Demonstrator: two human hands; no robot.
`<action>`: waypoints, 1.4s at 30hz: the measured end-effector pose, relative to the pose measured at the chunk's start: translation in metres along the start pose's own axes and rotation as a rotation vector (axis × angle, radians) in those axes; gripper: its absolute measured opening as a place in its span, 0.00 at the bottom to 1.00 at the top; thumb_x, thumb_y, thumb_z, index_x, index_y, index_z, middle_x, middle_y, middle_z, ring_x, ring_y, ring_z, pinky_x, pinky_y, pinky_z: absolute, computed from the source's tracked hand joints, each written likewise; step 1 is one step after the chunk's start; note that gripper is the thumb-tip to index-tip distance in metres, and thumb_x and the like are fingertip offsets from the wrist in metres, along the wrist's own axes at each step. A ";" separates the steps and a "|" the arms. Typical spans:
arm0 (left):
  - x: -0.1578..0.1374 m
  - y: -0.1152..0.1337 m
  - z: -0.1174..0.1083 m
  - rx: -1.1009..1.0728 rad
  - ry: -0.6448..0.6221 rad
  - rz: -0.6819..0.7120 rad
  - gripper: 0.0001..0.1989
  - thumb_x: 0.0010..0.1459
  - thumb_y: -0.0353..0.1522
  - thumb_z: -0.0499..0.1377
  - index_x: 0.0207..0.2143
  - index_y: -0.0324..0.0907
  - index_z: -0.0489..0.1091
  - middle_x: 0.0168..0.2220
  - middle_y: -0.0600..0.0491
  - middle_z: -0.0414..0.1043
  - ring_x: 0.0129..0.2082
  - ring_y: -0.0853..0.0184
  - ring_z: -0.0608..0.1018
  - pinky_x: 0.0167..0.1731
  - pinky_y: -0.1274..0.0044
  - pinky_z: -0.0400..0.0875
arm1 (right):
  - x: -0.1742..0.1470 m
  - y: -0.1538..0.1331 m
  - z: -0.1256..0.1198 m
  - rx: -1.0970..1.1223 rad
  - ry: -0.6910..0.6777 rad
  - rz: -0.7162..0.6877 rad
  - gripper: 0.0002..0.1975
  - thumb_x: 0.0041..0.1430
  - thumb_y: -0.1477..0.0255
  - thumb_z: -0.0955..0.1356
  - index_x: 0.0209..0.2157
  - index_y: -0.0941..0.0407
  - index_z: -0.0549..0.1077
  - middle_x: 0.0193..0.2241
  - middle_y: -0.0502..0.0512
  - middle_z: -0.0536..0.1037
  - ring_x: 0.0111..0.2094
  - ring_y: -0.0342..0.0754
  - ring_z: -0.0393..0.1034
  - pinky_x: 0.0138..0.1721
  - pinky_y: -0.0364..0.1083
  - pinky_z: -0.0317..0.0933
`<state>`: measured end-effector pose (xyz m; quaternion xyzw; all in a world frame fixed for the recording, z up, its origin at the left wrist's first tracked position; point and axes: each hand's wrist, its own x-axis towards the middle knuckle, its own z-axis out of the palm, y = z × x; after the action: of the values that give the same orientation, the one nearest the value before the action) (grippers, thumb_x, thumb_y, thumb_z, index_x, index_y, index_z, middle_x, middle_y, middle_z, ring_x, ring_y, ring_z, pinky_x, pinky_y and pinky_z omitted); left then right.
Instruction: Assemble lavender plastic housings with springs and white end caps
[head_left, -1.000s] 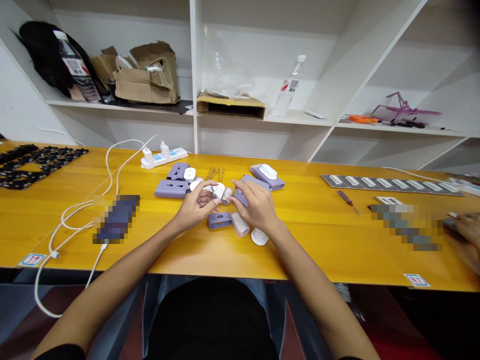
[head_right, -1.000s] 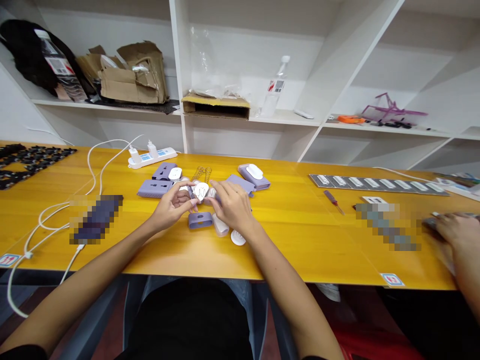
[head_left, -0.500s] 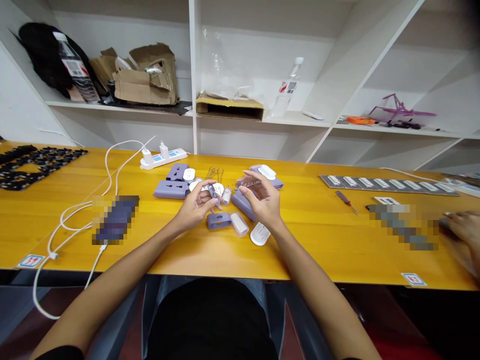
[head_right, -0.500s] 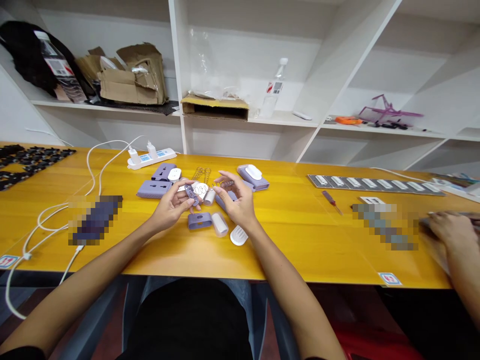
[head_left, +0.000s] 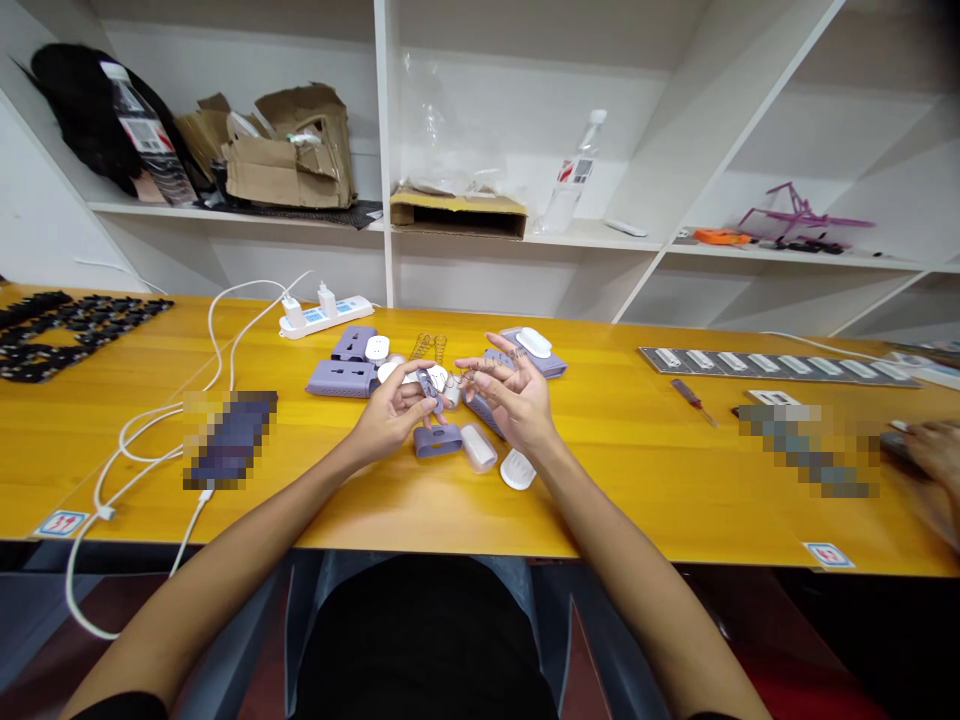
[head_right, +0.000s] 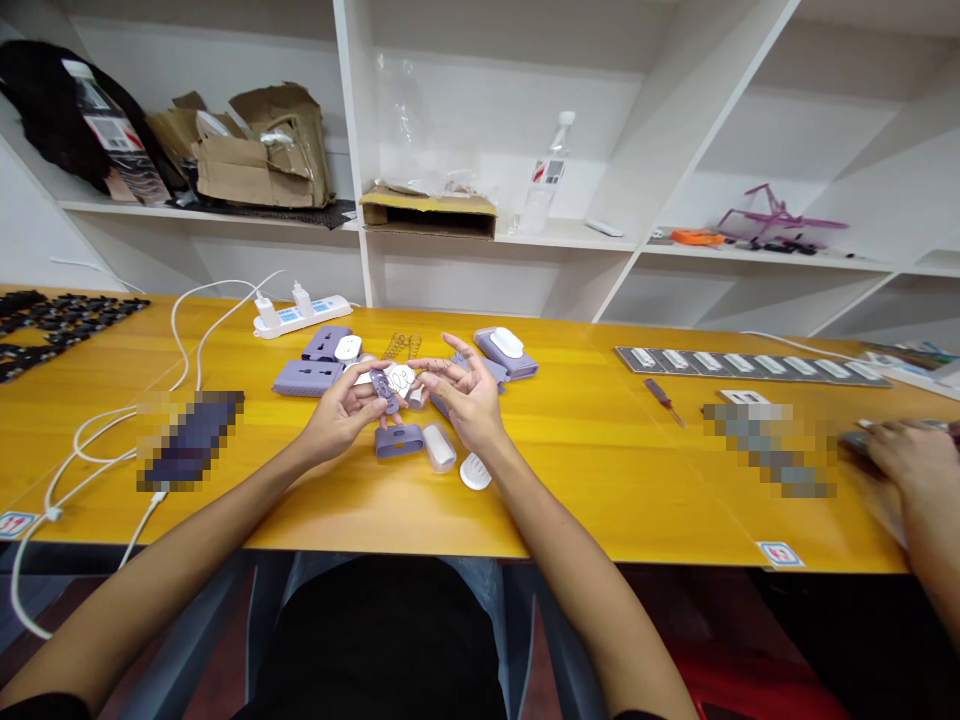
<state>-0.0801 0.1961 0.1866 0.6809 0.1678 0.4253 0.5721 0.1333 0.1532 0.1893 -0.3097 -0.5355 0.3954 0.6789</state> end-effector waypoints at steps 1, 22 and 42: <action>0.000 0.001 0.000 -0.002 -0.005 -0.003 0.29 0.66 0.40 0.68 0.62 0.42 0.62 0.43 0.45 0.83 0.34 0.62 0.87 0.34 0.74 0.79 | 0.000 0.000 0.000 -0.003 -0.018 0.003 0.32 0.60 0.60 0.80 0.62 0.48 0.71 0.49 0.58 0.86 0.41 0.52 0.82 0.42 0.53 0.77; -0.006 -0.002 0.002 -0.027 -0.088 -0.047 0.27 0.67 0.39 0.68 0.64 0.45 0.63 0.42 0.49 0.81 0.37 0.61 0.87 0.36 0.74 0.81 | -0.009 -0.003 0.012 -0.299 -0.125 -0.012 0.16 0.55 0.60 0.82 0.43 0.50 0.86 0.43 0.55 0.86 0.44 0.52 0.81 0.51 0.54 0.75; -0.006 -0.021 -0.009 0.186 -0.050 0.097 0.29 0.68 0.34 0.65 0.69 0.45 0.65 0.47 0.46 0.81 0.47 0.59 0.86 0.52 0.67 0.83 | -0.016 0.007 0.018 -0.469 -0.032 -0.137 0.10 0.60 0.65 0.79 0.44 0.49 0.84 0.40 0.54 0.84 0.41 0.52 0.80 0.46 0.52 0.75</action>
<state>-0.0851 0.2030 0.1650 0.7490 0.1592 0.4177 0.4892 0.1124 0.1429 0.1800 -0.4154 -0.6432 0.2180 0.6051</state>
